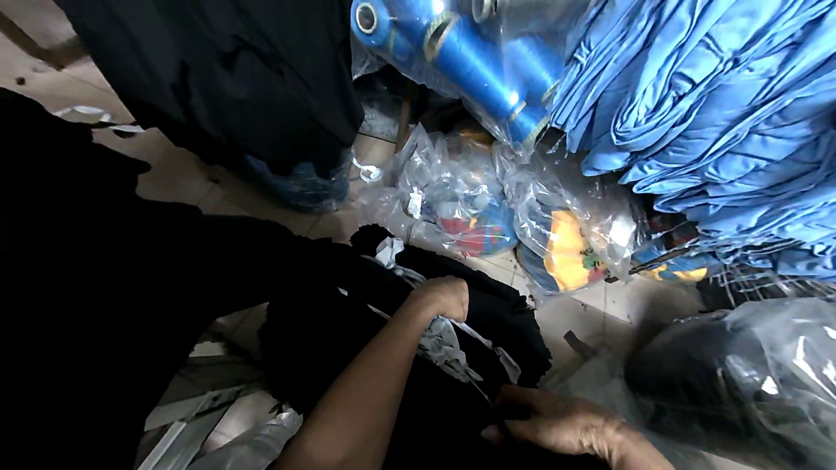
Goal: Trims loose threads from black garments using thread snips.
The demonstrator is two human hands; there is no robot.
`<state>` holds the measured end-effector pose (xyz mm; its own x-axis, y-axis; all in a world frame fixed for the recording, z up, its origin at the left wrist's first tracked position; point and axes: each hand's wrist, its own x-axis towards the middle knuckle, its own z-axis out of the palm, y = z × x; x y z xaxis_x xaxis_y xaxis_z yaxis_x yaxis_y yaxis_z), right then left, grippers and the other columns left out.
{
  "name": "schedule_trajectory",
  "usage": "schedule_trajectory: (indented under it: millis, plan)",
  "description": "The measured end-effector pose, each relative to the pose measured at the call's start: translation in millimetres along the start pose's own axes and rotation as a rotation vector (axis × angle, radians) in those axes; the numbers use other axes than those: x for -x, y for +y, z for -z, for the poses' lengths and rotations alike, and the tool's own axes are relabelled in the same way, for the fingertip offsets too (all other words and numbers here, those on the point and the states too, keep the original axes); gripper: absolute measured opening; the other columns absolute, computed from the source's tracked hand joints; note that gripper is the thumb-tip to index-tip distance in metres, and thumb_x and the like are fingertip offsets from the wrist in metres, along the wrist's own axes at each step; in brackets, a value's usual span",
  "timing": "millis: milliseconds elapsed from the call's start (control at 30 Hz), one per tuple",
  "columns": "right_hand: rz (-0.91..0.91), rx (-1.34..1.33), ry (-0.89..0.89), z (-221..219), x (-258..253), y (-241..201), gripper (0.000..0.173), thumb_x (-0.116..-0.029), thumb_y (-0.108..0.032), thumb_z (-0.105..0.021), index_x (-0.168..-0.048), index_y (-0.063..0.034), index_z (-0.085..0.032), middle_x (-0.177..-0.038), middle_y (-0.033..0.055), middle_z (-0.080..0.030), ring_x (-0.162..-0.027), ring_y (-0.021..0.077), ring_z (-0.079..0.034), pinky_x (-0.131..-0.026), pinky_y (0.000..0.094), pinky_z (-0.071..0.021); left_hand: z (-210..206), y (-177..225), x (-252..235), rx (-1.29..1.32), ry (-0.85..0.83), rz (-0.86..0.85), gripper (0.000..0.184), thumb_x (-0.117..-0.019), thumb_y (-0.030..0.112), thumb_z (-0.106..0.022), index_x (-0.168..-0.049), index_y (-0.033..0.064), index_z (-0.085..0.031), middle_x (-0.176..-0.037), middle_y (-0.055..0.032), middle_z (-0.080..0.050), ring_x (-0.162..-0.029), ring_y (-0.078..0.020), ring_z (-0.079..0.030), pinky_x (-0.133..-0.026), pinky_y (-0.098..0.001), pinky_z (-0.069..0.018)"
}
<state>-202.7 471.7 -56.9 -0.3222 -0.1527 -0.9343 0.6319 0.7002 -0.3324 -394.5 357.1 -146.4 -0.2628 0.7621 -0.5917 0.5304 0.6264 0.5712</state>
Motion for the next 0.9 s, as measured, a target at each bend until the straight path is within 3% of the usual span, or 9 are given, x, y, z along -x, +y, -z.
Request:
schedule_trajectory:
  millis: [133,267,400,500,633,767,900]
  plan:
    - [-0.003,0.009,0.011,1,4,0,0.058,-0.0977,-0.052,-0.064,-0.133,-0.0069,-0.059,-0.123,0.0187,-0.065,-0.114,0.0306,-0.062,-0.099,0.0542,-0.0476,1,4,0,-0.047,0.012,0.045,0.016,-0.0949,0.016,-0.068,-0.094,0.0028,-0.075,-0.101,-0.0175,-0.072,-0.098,-0.0362,-0.068,-0.085,-0.0608,-0.0529]
    - [-0.014,0.011,0.025,1,6,-1,0.059,-0.0967,-0.053,-0.064,-0.131,-0.0061,-0.060,-0.122,0.0188,-0.065,-0.113,0.0309,-0.063,-0.099,0.0550,-0.0478,2,16,5,-0.119,-0.005,0.122,0.015,-0.0939,0.013,-0.068,-0.097,-0.0012,-0.072,-0.113,-0.0211,-0.068,-0.109,-0.0403,-0.065,-0.090,-0.0625,-0.0514]
    - [-0.033,-0.023,0.038,5,6,3,0.059,-0.0951,-0.051,-0.068,-0.133,-0.0062,-0.059,-0.122,0.0178,-0.065,-0.113,0.0289,-0.063,-0.099,0.0521,-0.0486,3,8,1,-0.111,-0.022,0.071,0.015,-0.0922,0.015,-0.069,-0.092,0.0009,-0.072,-0.103,-0.0190,-0.070,-0.101,-0.0382,-0.066,-0.083,-0.0615,-0.0527]
    - [-0.017,-0.106,0.093,10,11,7,0.060,-0.0910,-0.047,-0.074,-0.131,-0.0066,-0.057,-0.112,0.0135,-0.066,-0.102,0.0235,-0.064,-0.092,0.0450,-0.0516,0,0,-3,-0.051,0.036,0.035,0.016,-0.0887,0.018,-0.071,-0.084,0.0035,-0.072,-0.092,-0.0155,-0.070,-0.091,-0.0345,-0.067,-0.076,-0.0596,-0.0526]
    - [0.117,-0.275,0.194,17,17,23,0.060,-0.0860,-0.048,-0.074,-0.125,-0.0066,-0.057,-0.096,0.0056,-0.065,-0.084,0.0156,-0.064,-0.080,0.0361,-0.0548,2,4,1,-0.042,0.032,0.058,0.014,-0.0898,0.018,-0.071,-0.088,0.0044,-0.073,-0.094,-0.0160,-0.070,-0.092,-0.0354,-0.067,-0.077,-0.0607,-0.0529]
    - [-0.032,-0.410,0.369,20,15,21,0.048,-0.1001,-0.042,-0.064,-0.129,-0.0043,-0.055,-0.096,0.0086,-0.067,-0.080,0.0172,-0.067,-0.075,0.0341,-0.0561,1,7,1,-0.068,0.004,0.057,0.016,-0.0901,0.021,-0.074,-0.090,0.0046,-0.074,-0.096,-0.0154,-0.071,-0.095,-0.0347,-0.067,-0.080,-0.0597,-0.0526]
    - [-0.098,-0.461,0.413,24,15,23,0.040,-0.1010,-0.039,-0.064,-0.125,-0.0063,-0.058,-0.090,0.0047,-0.067,-0.074,0.0131,-0.066,-0.067,0.0282,-0.0544,-4,1,-5,-0.068,-0.038,0.004,0.017,-0.0920,0.020,-0.072,-0.093,0.0031,-0.074,-0.097,-0.0159,-0.071,-0.094,-0.0346,-0.067,-0.080,-0.0606,-0.0521]
